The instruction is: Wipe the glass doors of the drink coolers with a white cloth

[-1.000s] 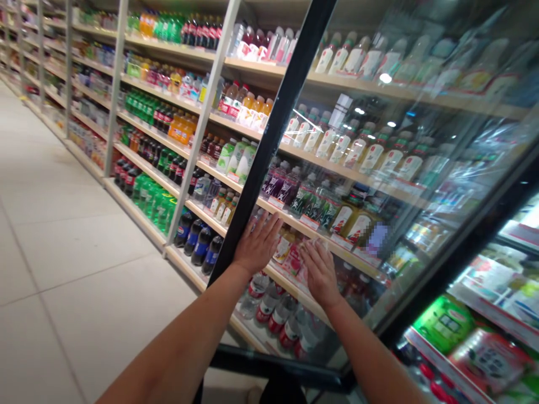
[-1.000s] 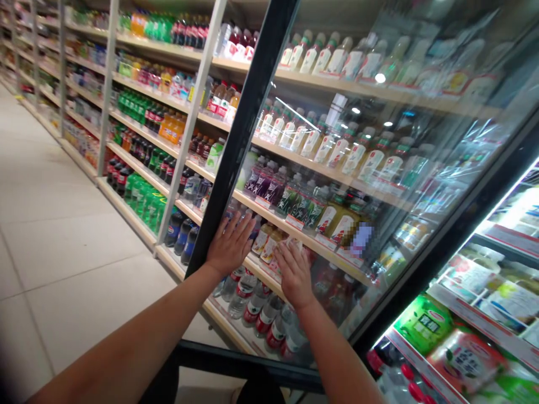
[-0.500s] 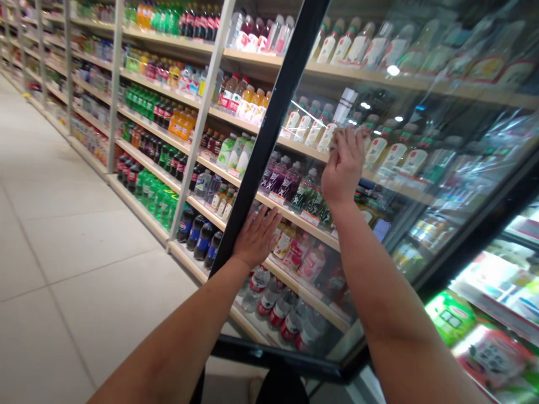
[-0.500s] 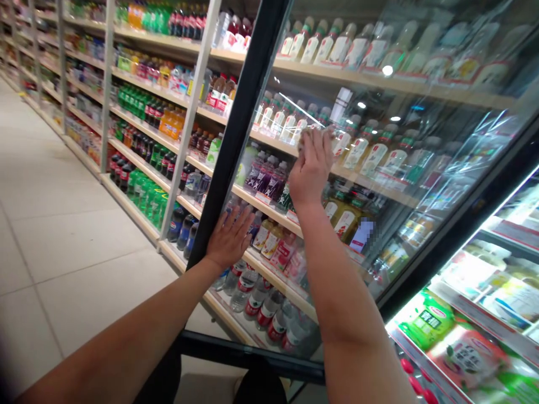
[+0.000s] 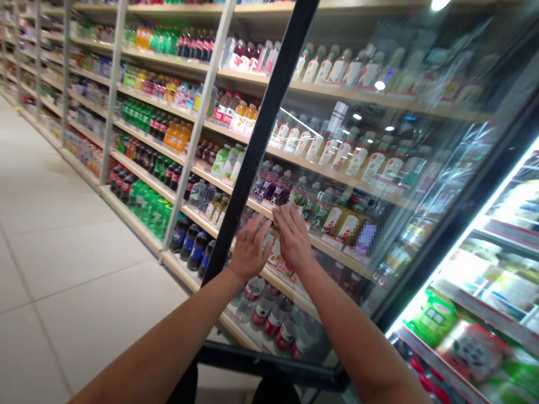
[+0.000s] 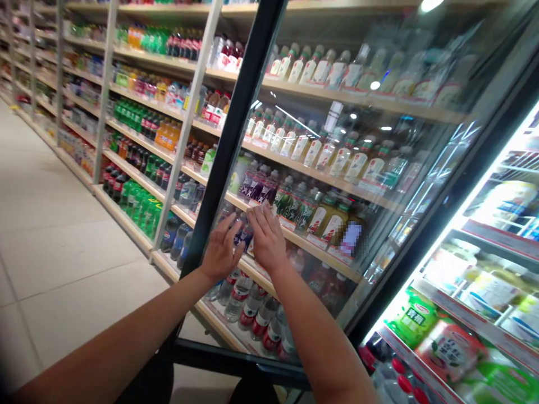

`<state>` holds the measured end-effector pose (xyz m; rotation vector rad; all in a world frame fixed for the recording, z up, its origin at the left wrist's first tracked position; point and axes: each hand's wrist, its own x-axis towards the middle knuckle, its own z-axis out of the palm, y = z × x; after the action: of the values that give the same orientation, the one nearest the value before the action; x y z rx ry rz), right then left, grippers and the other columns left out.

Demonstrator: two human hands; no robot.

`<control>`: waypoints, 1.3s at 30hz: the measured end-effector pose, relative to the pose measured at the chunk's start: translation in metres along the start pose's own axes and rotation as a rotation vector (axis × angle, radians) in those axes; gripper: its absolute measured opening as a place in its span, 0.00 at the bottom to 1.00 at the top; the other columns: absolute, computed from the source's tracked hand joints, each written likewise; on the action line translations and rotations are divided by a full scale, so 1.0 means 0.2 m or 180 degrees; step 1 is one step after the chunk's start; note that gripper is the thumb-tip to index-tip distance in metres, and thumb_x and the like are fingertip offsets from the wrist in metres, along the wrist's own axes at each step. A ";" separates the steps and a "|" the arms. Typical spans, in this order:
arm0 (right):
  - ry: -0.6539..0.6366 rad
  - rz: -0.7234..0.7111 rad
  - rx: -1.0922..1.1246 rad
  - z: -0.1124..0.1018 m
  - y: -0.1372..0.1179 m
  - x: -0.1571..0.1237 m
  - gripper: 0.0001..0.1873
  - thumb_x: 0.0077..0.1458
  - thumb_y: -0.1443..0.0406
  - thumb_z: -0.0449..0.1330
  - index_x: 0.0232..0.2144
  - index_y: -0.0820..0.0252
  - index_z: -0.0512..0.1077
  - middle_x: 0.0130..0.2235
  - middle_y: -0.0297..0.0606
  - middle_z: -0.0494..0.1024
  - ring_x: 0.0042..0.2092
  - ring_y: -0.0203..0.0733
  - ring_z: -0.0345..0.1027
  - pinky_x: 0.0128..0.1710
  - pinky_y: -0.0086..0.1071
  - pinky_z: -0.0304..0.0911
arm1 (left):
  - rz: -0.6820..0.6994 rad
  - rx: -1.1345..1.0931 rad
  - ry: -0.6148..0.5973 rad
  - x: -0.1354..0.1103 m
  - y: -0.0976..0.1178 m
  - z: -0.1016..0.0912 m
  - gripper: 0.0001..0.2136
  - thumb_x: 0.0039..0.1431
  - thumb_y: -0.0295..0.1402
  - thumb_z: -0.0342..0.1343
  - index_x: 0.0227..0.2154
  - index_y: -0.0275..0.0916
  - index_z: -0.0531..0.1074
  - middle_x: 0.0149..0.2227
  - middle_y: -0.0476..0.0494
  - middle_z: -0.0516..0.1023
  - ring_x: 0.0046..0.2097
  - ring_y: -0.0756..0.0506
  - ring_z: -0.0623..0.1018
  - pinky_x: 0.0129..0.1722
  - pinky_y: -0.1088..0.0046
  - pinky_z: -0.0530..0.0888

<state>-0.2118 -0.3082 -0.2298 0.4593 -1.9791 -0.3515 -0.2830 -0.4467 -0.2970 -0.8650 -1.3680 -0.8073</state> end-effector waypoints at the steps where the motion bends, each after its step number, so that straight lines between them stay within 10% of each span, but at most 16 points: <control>1: 0.0041 -0.0060 0.0135 -0.01 0.01 0.00 0.32 0.67 0.71 0.46 0.71 0.57 0.49 0.69 0.40 0.59 0.74 0.43 0.40 0.72 0.46 0.48 | 0.0167 -0.0155 0.0022 0.05 0.02 -0.01 0.32 0.67 0.28 0.52 0.70 0.36 0.47 0.68 0.29 0.61 0.73 0.39 0.53 0.67 0.53 0.64; 6: 0.0241 -0.0162 0.0566 -0.11 0.13 -0.08 0.40 0.67 0.66 0.50 0.73 0.60 0.35 0.71 0.49 0.53 0.72 0.42 0.47 0.67 0.43 0.60 | 0.0900 -0.0574 -0.0678 0.25 0.05 0.01 0.27 0.68 0.24 0.46 0.69 0.34 0.51 0.68 0.31 0.62 0.71 0.41 0.57 0.66 0.58 0.68; 14: 0.0414 0.0408 -0.1492 -0.18 0.36 -0.45 0.33 0.70 0.61 0.50 0.72 0.60 0.46 0.67 0.48 0.63 0.72 0.48 0.48 0.73 0.50 0.35 | 0.0954 0.0117 -0.0953 0.22 0.14 -0.04 0.21 0.69 0.37 0.54 0.60 0.30 0.69 0.67 0.33 0.65 0.68 0.36 0.63 0.67 0.55 0.66; 23: 0.0653 0.0466 -0.1540 -0.13 0.34 -0.48 0.31 0.67 0.65 0.52 0.70 0.62 0.54 0.64 0.48 0.68 0.71 0.48 0.51 0.71 0.48 0.42 | 0.1662 -0.0023 -0.0946 0.17 0.12 -0.02 0.15 0.69 0.28 0.52 0.56 0.35 0.72 0.55 0.38 0.78 0.57 0.40 0.76 0.56 0.62 0.75; 27: 0.0678 0.0476 -0.1515 -0.14 0.34 -0.48 0.32 0.66 0.65 0.52 0.70 0.63 0.54 0.64 0.48 0.68 0.71 0.46 0.50 0.72 0.46 0.40 | 0.1930 0.0140 -0.0888 0.40 0.05 -0.05 0.18 0.69 0.28 0.52 0.59 0.44 0.69 0.57 0.38 0.75 0.59 0.40 0.75 0.53 0.64 0.76; 34: 0.0597 0.0567 -0.1490 -0.13 0.33 -0.49 0.33 0.66 0.64 0.50 0.71 0.61 0.50 0.65 0.45 0.68 0.71 0.44 0.50 0.73 0.45 0.33 | 0.0977 0.0454 -0.0359 0.94 -0.10 -0.04 0.21 0.71 0.24 0.42 0.64 0.32 0.64 0.62 0.37 0.71 0.63 0.39 0.70 0.64 0.58 0.69; 39: 0.0584 0.0610 -0.1470 -0.13 0.32 -0.49 0.33 0.65 0.64 0.51 0.70 0.61 0.53 0.65 0.43 0.66 0.72 0.43 0.48 0.73 0.44 0.32 | 0.1199 0.0034 -0.0525 0.63 -0.06 -0.02 0.19 0.71 0.24 0.45 0.61 0.36 0.69 0.61 0.41 0.74 0.59 0.39 0.73 0.58 0.56 0.74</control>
<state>-0.1602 -0.2068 -0.2680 0.0053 -1.6790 -0.6027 -0.2855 -0.4545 -0.1711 -1.1585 -1.2952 -0.4451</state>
